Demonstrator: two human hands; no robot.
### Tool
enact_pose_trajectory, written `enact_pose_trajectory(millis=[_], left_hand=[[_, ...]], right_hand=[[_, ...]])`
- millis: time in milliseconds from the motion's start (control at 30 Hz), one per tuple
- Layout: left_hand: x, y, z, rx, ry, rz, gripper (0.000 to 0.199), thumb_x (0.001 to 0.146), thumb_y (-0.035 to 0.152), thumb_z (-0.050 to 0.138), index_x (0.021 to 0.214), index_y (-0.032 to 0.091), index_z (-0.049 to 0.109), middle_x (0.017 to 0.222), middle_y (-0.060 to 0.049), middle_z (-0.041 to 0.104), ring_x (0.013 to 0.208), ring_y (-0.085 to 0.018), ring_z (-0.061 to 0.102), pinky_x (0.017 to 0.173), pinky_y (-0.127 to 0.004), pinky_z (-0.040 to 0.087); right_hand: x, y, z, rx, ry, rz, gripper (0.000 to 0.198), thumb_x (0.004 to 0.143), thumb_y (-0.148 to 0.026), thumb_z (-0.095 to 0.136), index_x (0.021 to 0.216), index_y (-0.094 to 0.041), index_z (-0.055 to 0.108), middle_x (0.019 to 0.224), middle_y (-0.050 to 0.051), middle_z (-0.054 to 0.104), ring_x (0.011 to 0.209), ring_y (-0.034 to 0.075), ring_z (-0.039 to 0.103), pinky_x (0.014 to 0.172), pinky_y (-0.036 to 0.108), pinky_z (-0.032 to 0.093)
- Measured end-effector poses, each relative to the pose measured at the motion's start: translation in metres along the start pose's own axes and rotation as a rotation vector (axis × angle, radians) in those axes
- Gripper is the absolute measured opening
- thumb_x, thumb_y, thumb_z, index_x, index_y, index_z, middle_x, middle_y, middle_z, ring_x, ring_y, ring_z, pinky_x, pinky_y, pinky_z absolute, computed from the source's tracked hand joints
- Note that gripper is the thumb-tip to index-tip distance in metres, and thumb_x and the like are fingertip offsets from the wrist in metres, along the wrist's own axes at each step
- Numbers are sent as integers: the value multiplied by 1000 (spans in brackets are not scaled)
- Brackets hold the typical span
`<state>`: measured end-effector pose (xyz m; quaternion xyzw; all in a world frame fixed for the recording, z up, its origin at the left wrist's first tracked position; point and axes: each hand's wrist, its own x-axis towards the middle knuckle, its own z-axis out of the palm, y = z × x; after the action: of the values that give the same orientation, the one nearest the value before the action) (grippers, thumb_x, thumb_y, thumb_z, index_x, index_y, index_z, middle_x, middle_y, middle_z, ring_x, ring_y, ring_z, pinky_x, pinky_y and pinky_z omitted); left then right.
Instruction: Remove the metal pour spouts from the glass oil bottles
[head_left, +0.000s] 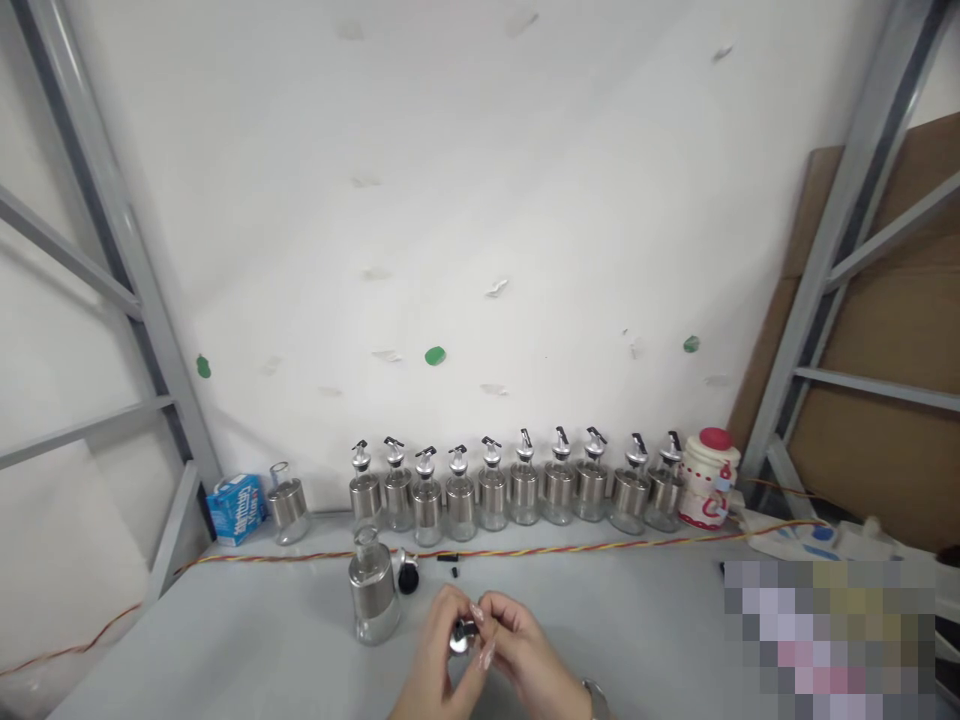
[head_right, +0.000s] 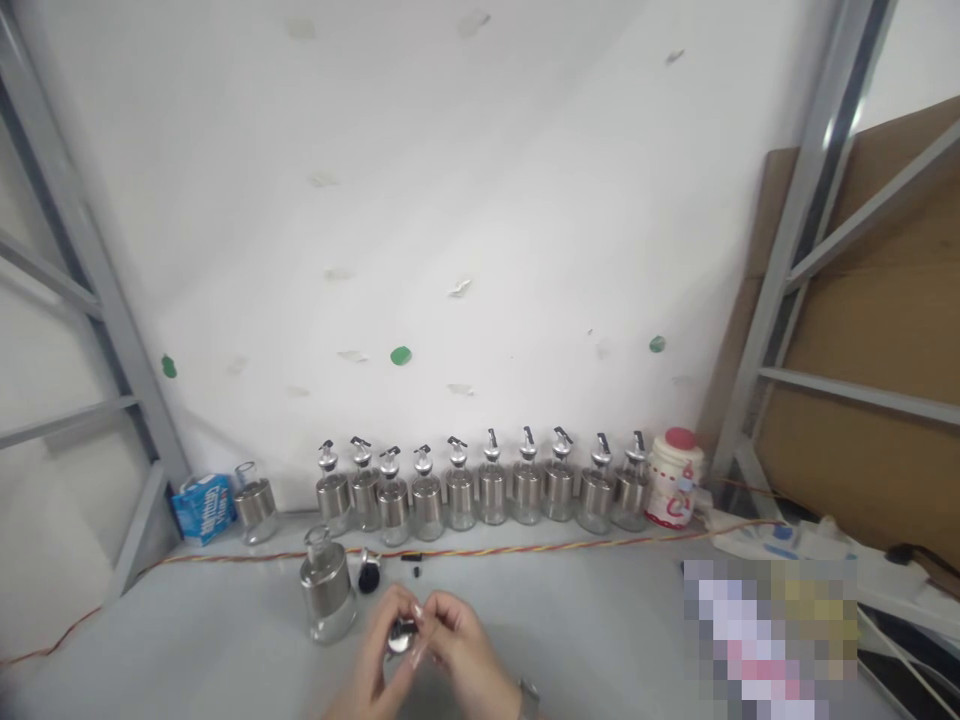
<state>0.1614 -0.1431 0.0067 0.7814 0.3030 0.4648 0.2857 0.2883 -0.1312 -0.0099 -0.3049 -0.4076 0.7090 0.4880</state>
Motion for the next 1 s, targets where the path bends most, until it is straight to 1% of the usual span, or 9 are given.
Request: enact_pose_trajectory(millis=[100, 200, 400, 567, 733, 867, 1000], left_hand=[[0, 3, -1, -19, -11, -36, 17, 85, 29, 32, 86, 18, 46, 79, -3, 42, 75, -16, 44, 69, -29, 36], [0, 3, -1, -50, 14, -80, 24, 87, 29, 28, 83, 18, 48, 78, -4, 44, 75, -16, 45, 70, -29, 36], [-1, -4, 3, -78, 60, -139, 25, 87, 32, 31, 79, 18, 50, 75, -3, 46, 72, -16, 45, 68, -27, 36], [-4, -9, 5, -101, 121, -167, 28, 87, 33, 31, 73, 18, 50, 69, -1, 44, 67, -14, 43, 64, -26, 35], [-4, -7, 9, -144, 150, -208, 29, 86, 38, 33, 72, 18, 50, 67, 0, 42, 65, -14, 42, 63, -25, 35], [-2, -3, 12, -245, 241, -322, 32, 83, 45, 37, 70, 19, 50, 64, 2, 43, 62, -12, 41, 61, -23, 36], [-2, -5, 13, -301, 282, -469, 34, 75, 53, 45, 67, 20, 51, 66, 1, 52, 66, -14, 46, 63, -23, 40]], right_hand=[[1, 3, -1, -11, -14, -12, 40, 59, -47, 69, 57, -17, 42, 49, -7, 37, 47, 5, 28, 47, 19, 21], [1, 4, 0, -23, -16, -38, 41, 61, -50, 66, 57, -17, 41, 49, -8, 36, 46, 5, 24, 46, 20, 17], [0, 4, 3, -43, -30, -62, 45, 62, -55, 63, 58, -18, 39, 47, -9, 31, 44, 5, 21, 45, 22, 12], [0, 9, 4, -68, -35, -103, 46, 62, -58, 60, 58, -18, 38, 47, -9, 28, 45, 5, 20, 44, 22, 12], [2, 12, 4, -75, -53, -112, 45, 65, -58, 58, 59, -19, 36, 48, -10, 27, 44, 5, 18, 44, 22, 11], [2, 8, 4, -132, -34, -130, 44, 68, -58, 55, 59, -19, 35, 49, -9, 27, 45, 5, 19, 43, 22, 13], [2, 7, 3, -243, 10, -174, 43, 70, -57, 52, 59, -19, 36, 49, -8, 30, 45, 6, 22, 44, 22, 15]])
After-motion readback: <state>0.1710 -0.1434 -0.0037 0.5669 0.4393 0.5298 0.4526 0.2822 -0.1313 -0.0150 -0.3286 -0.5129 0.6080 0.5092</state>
